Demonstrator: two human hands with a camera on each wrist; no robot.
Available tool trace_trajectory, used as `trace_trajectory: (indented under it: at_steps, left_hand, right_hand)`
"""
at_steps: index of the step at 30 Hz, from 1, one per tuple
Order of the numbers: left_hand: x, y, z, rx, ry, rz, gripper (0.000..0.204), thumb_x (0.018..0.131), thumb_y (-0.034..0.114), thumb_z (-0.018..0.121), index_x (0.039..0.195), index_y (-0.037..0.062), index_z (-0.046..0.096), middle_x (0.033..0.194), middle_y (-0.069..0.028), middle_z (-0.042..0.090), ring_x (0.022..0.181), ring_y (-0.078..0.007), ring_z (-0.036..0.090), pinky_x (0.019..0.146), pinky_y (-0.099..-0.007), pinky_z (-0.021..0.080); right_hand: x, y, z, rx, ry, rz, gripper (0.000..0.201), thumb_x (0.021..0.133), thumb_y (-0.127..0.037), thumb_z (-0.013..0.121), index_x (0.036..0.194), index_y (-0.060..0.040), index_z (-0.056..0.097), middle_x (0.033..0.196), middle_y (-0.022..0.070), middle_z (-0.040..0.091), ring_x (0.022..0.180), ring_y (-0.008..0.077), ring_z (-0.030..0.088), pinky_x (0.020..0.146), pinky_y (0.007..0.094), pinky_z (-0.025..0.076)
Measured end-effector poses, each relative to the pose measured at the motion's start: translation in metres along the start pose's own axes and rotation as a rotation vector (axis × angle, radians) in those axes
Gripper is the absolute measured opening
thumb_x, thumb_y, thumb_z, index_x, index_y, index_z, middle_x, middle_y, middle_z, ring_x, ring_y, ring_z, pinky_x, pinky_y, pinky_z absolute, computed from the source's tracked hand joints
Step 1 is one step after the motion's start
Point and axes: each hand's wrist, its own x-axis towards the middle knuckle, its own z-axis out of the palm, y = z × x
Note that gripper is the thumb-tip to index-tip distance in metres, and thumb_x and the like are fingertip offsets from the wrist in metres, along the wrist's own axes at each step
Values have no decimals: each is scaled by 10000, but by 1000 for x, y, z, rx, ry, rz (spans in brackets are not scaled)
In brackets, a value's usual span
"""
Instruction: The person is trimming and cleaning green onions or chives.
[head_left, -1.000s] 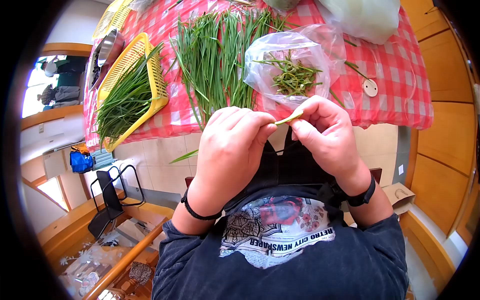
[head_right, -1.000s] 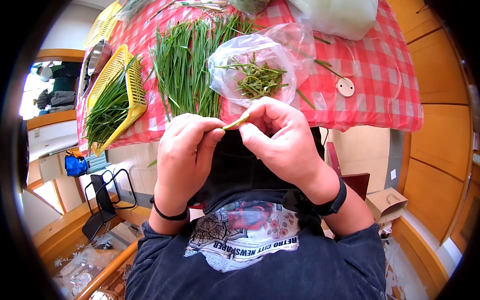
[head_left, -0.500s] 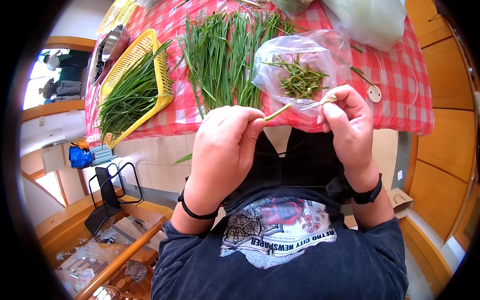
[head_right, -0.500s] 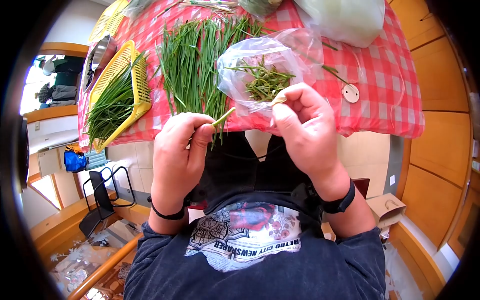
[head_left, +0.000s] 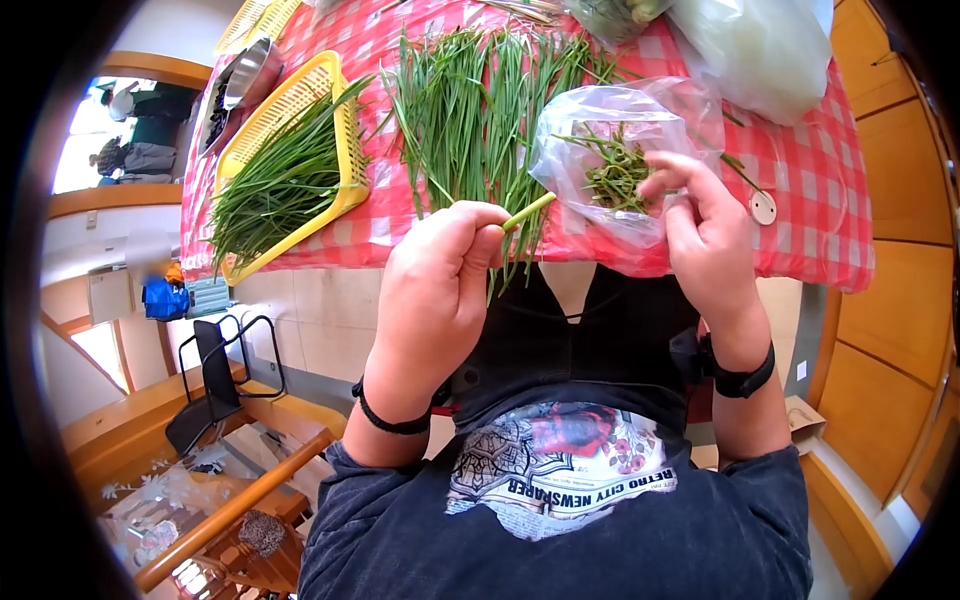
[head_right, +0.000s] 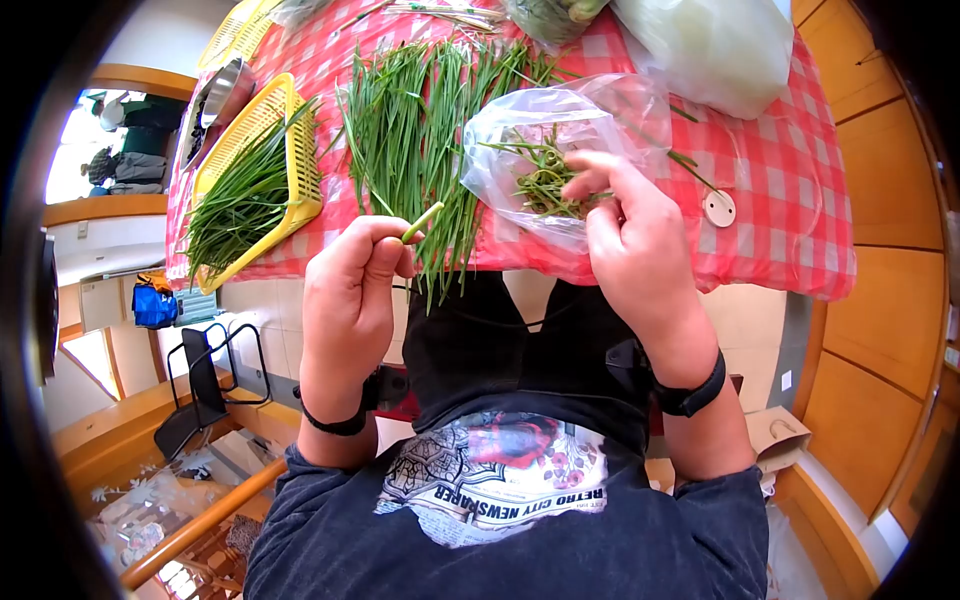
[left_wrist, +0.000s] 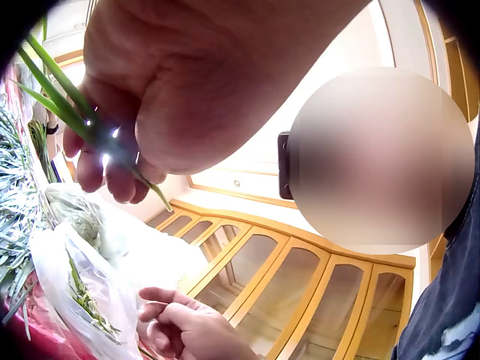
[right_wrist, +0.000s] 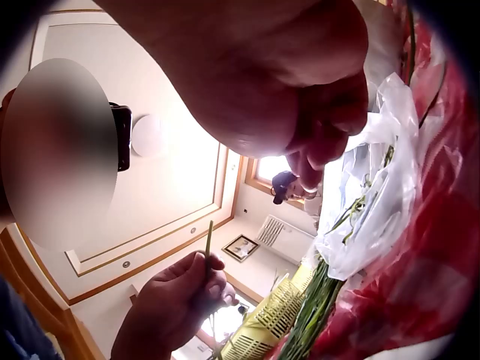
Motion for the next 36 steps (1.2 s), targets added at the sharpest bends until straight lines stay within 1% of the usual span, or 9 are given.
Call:
trace_trajectory:
  at_steps: [3,5,7,8,9,11,15,25,36]
  left_hand:
    - [0,-5,0,33,23,77,69,1010,70,642,1058,43,683,878,-122,687,810,-330,671,734,-404,517]
    - [0,-5,2,30,21,107,73,1002,64,647,1062,48,686,902,-119,691,823,-332,672,740,-408,518]
    - [1,0,3,64,3,187,82,970,53,673,1050,57,690,900,-109,684,835,-332,664,752,-419,514]
    - [1,3,3,62,-1,185,82,970,53,673,1050,57,690,900,-109,684,835,-332,664,752,-419,514]
    - [1,7,2,119,-37,233,94,949,50,688,1043,61,692,888,-106,673,835,-332,659,752,-423,511]
    - [2,11,3,178,-71,283,109,928,46,703,1035,65,694,876,-103,663,836,-331,654,752,-428,508]
    - [0,17,6,177,-93,339,111,934,34,693,1043,45,708,825,-110,635,772,-324,626,704,-402,490]
    - [-8,16,7,169,-136,370,236,861,138,789,1076,106,697,867,-90,615,810,-316,637,707,-426,505]
    - [-15,3,-19,245,-24,386,171,871,137,796,1008,97,702,801,-57,606,760,-288,639,699,-401,503]
  right_hand:
    - [-3,8,-9,63,-115,-83,322,919,99,467,1140,21,688,857,42,644,751,94,563,679,252,461]
    - [-9,-2,-6,155,-129,-36,304,953,46,526,1214,5,675,838,27,625,729,93,540,674,260,459]
    - [-18,-15,3,235,-166,-89,265,972,-43,638,1233,-9,675,843,12,618,683,77,496,637,254,441]
    - [-22,-30,2,215,-243,-15,343,946,-109,751,1271,-30,670,854,-1,616,649,60,478,596,244,418]
    - [-23,-32,5,166,-265,-117,393,909,-86,797,1279,-36,676,874,10,647,616,72,491,566,246,415]
    - [-22,-31,11,110,-305,-235,326,903,-59,799,1214,-37,702,876,33,673,607,99,516,563,262,432]
    - [-26,-29,16,78,-277,-247,119,926,-52,781,1028,-21,727,839,40,673,608,102,537,561,269,441]
    - [-42,-33,19,362,-319,82,86,1039,-60,666,997,15,668,815,39,687,724,74,632,651,240,503]
    - [-36,-25,0,279,-176,83,165,1090,-156,632,1033,-3,661,784,16,667,687,59,583,622,202,424]
